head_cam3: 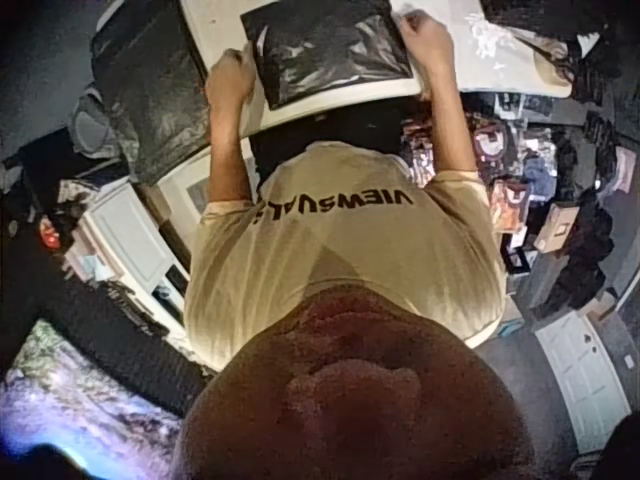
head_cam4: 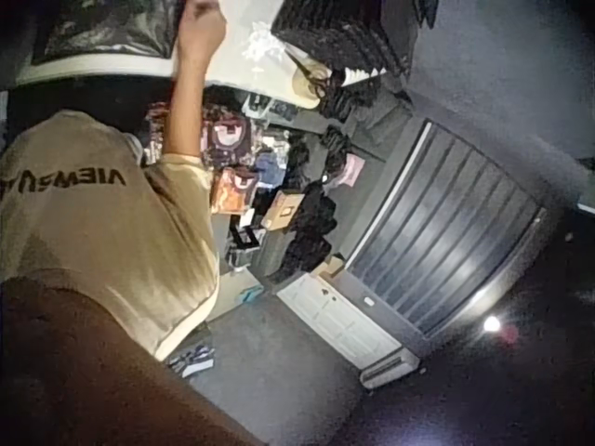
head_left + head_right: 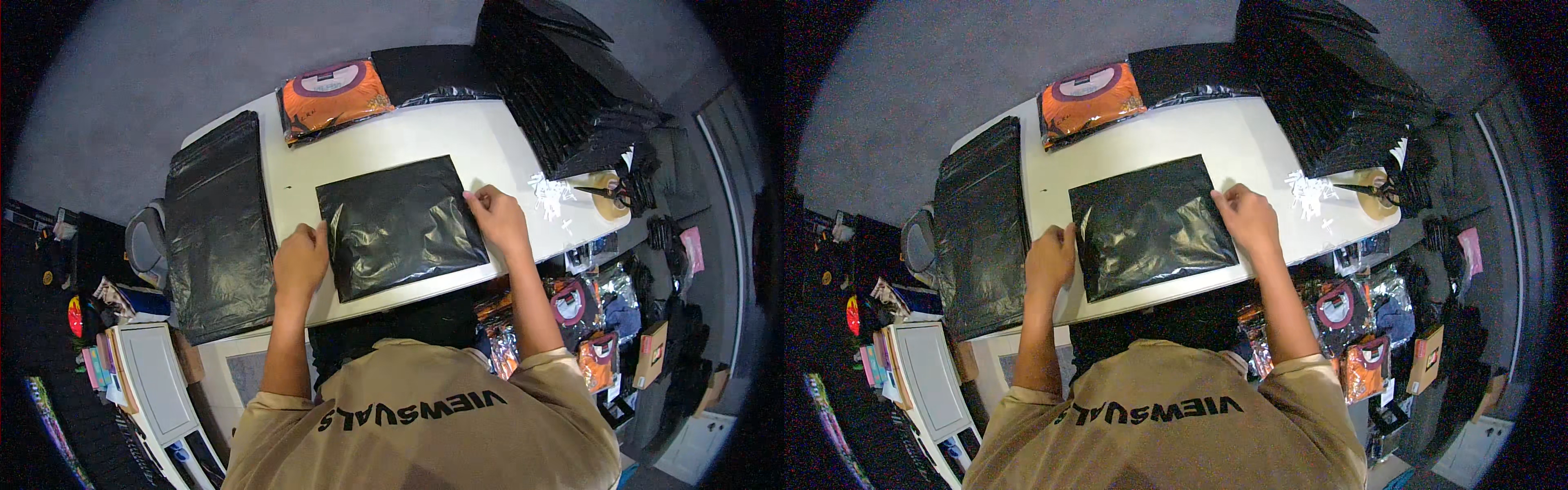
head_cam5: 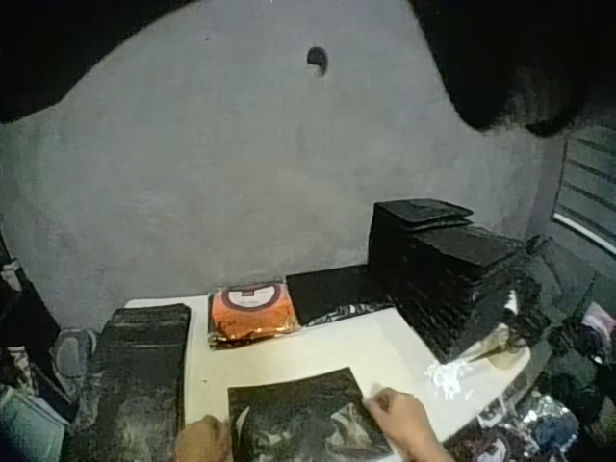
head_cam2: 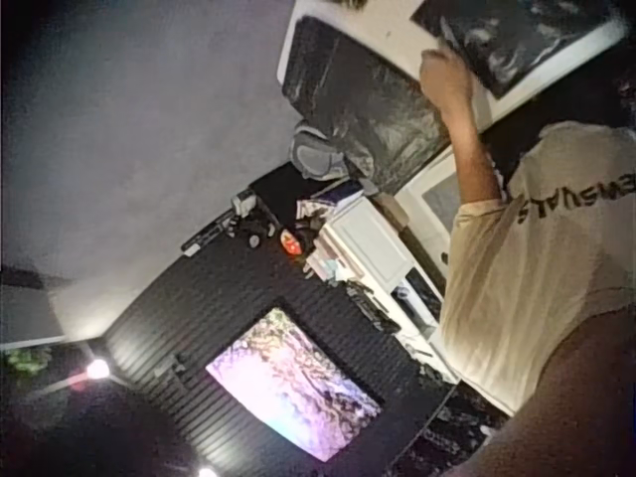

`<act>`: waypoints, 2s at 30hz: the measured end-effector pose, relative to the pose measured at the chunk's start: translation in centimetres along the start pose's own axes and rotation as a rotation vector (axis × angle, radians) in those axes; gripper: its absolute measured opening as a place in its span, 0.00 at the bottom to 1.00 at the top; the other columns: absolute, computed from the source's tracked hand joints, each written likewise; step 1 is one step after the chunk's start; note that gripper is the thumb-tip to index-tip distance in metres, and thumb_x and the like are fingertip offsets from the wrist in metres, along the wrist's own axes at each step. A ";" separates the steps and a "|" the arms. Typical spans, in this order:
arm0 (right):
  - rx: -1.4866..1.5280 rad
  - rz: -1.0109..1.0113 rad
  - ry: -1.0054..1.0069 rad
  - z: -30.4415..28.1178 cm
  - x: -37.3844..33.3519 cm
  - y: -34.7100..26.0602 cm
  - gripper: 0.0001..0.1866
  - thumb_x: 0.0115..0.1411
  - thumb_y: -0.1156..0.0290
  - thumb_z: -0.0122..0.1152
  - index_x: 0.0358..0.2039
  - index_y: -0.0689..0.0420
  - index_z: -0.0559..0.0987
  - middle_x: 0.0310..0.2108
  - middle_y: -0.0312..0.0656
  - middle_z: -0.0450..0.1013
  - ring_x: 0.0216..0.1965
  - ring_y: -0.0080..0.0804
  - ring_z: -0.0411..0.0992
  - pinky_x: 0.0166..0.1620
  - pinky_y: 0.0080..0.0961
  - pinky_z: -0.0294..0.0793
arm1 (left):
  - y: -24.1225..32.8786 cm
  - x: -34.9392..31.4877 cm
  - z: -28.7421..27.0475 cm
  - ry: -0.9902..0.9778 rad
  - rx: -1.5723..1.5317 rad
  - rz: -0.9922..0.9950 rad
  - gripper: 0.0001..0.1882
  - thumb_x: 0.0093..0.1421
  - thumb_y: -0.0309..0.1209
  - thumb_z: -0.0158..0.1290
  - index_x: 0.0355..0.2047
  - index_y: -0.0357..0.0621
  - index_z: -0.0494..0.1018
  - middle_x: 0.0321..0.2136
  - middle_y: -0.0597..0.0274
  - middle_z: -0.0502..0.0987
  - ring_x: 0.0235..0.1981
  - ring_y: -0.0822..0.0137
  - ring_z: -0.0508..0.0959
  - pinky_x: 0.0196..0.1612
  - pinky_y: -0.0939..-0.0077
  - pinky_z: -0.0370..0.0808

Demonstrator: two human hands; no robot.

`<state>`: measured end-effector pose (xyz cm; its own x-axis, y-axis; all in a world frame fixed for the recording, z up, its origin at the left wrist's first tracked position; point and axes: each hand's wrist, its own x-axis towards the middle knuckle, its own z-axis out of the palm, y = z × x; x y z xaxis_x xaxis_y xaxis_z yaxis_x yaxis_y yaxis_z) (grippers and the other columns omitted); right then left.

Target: Packing a folded shirt into a black plastic mailer bag and sealing it.

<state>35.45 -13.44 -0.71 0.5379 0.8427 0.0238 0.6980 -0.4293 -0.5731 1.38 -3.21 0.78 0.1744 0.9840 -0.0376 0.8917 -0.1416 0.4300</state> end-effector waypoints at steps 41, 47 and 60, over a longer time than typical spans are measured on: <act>0.293 -0.372 0.175 -10.6 3.8 -1.8 0.17 0.74 0.63 0.57 0.32 0.63 0.75 0.33 0.61 0.74 0.37 0.66 0.73 0.43 0.53 0.72 | 6.9 6.9 -3.5 -0.150 -0.854 0.212 0.15 0.74 0.37 0.58 0.30 0.42 0.76 0.22 0.73 0.72 0.19 0.80 0.69 0.21 0.80 0.64; 0.199 -0.377 0.238 -28.8 11.7 -0.4 0.19 0.79 0.57 0.53 0.41 0.62 0.79 0.31 0.32 0.73 0.37 0.19 0.67 0.46 0.26 0.72 | 23.1 11.4 -8.7 -0.177 -1.078 0.467 0.13 0.74 0.40 0.57 0.33 0.50 0.76 0.23 0.79 0.70 0.20 0.83 0.66 0.23 0.84 0.61; -0.311 -0.091 0.215 -46.8 30.2 13.7 0.29 0.72 0.43 0.59 0.50 0.58 0.87 0.40 0.44 0.85 0.41 0.38 0.81 0.48 0.39 0.80 | 50.3 15.0 -3.2 -0.436 -1.265 0.470 0.16 0.74 0.41 0.58 0.34 0.41 0.74 0.21 0.67 0.73 0.19 0.73 0.75 0.25 0.76 0.79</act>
<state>83.40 -9.09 30.46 0.5312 0.8086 0.2530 0.8396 -0.4621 -0.2857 47.48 4.78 24.71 0.6657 0.7284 0.1619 -0.2140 -0.0214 0.9766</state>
